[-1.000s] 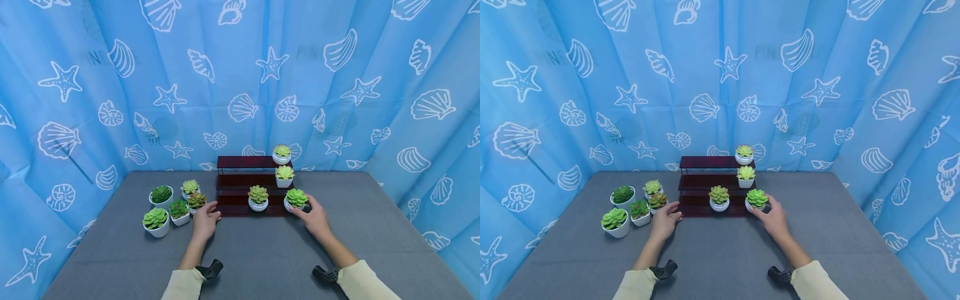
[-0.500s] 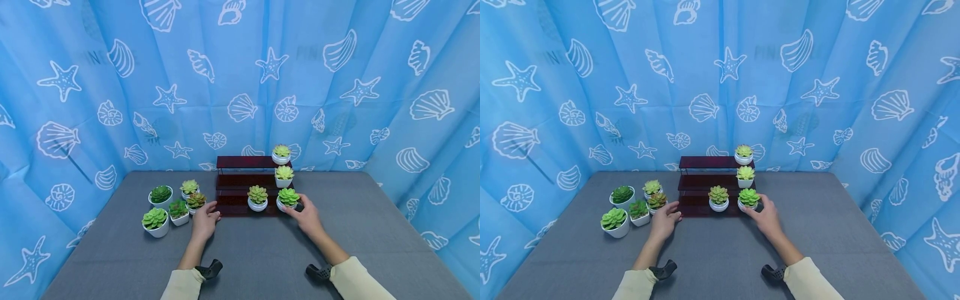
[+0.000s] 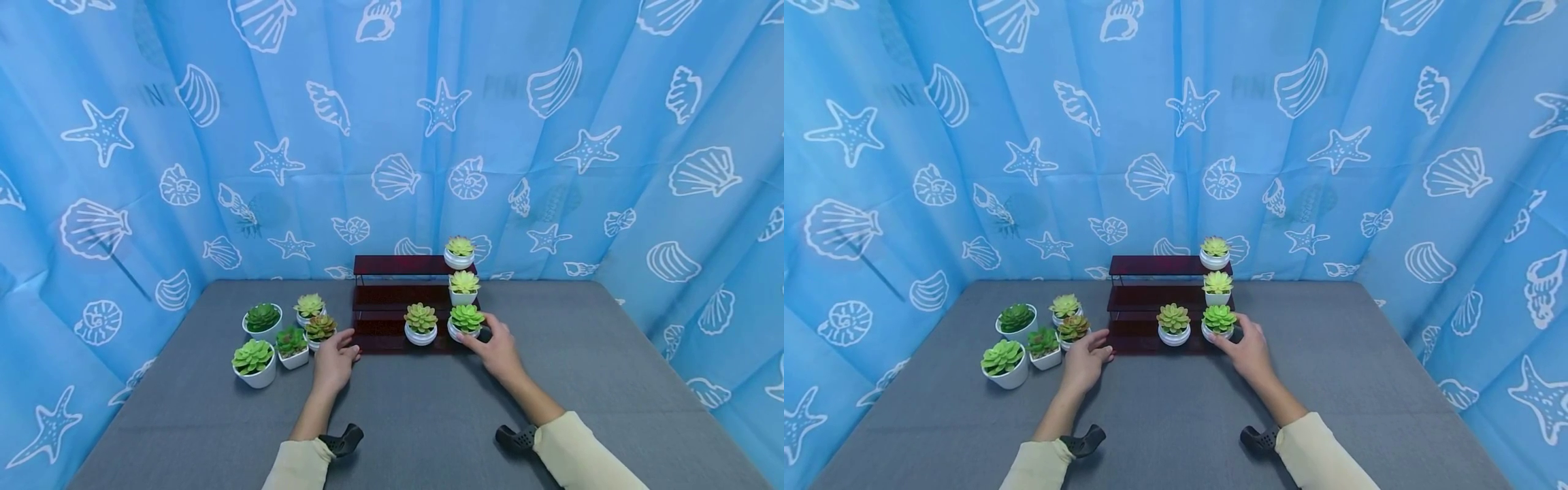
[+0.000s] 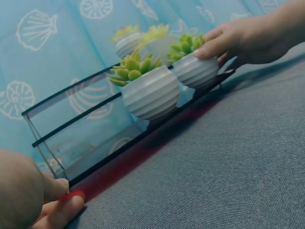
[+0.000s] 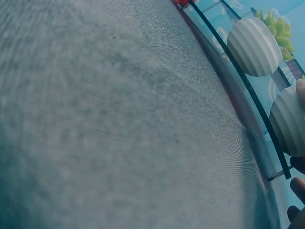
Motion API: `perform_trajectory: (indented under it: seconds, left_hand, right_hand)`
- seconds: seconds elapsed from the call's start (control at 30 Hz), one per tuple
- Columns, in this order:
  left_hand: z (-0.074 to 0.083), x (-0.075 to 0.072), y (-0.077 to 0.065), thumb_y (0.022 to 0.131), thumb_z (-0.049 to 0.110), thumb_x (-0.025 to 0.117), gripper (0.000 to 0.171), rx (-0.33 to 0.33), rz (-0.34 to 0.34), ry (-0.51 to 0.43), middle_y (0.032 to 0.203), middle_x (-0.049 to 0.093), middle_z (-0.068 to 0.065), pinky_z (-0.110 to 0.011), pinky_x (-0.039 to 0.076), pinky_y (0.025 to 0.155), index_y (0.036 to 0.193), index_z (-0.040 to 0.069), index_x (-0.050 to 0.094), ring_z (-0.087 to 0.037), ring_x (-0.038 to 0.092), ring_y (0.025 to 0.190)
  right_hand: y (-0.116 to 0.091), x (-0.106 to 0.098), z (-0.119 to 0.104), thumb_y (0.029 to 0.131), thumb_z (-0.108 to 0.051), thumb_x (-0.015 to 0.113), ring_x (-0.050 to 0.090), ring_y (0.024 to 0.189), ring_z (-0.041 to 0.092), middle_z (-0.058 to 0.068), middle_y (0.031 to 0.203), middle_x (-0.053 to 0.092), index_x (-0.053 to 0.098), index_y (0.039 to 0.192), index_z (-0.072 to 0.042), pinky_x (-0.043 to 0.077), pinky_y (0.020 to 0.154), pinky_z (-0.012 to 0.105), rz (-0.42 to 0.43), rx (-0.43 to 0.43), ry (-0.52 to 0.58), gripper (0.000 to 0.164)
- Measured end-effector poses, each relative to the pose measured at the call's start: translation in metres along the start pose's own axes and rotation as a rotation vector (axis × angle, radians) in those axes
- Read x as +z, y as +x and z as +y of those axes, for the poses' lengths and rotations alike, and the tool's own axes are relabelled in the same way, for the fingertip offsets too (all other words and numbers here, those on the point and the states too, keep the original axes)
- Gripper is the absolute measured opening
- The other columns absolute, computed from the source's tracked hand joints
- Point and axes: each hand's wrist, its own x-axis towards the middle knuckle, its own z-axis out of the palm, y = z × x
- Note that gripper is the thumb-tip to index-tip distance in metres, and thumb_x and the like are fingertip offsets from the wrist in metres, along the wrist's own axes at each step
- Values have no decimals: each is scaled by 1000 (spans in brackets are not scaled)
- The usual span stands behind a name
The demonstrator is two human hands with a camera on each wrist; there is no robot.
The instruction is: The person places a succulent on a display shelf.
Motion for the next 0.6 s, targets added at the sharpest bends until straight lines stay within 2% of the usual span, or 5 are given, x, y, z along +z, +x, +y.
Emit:
perform_trajectory:
  seconds: [0.17,0.47,0.6]
  left_hand:
    - [0,-1,0,94,-4,60,37,2,2,-4,124,60,-26,-31,57,70,130,-4,58,-23,70,84]
    - [2,-1,-1,95,-2,59,36,-7,-7,-1,126,60,-24,-31,57,72,131,-2,58,-22,70,86]
    - [1,-1,0,95,-2,59,36,-7,-7,-2,126,60,-24,-31,57,72,131,-2,58,-22,70,86]
  right_hand:
    - [1,0,0,84,-33,78,46,119,38,22,130,53,50,135,-3,37,99,56,-7,-4,-19,66]
    - [0,-4,6,80,-27,82,44,119,39,25,129,53,44,136,3,35,100,56,13,-106,-64,74]
    - [1,-8,10,78,-25,84,42,120,40,26,131,50,37,140,3,35,98,57,-12,-126,-71,82]
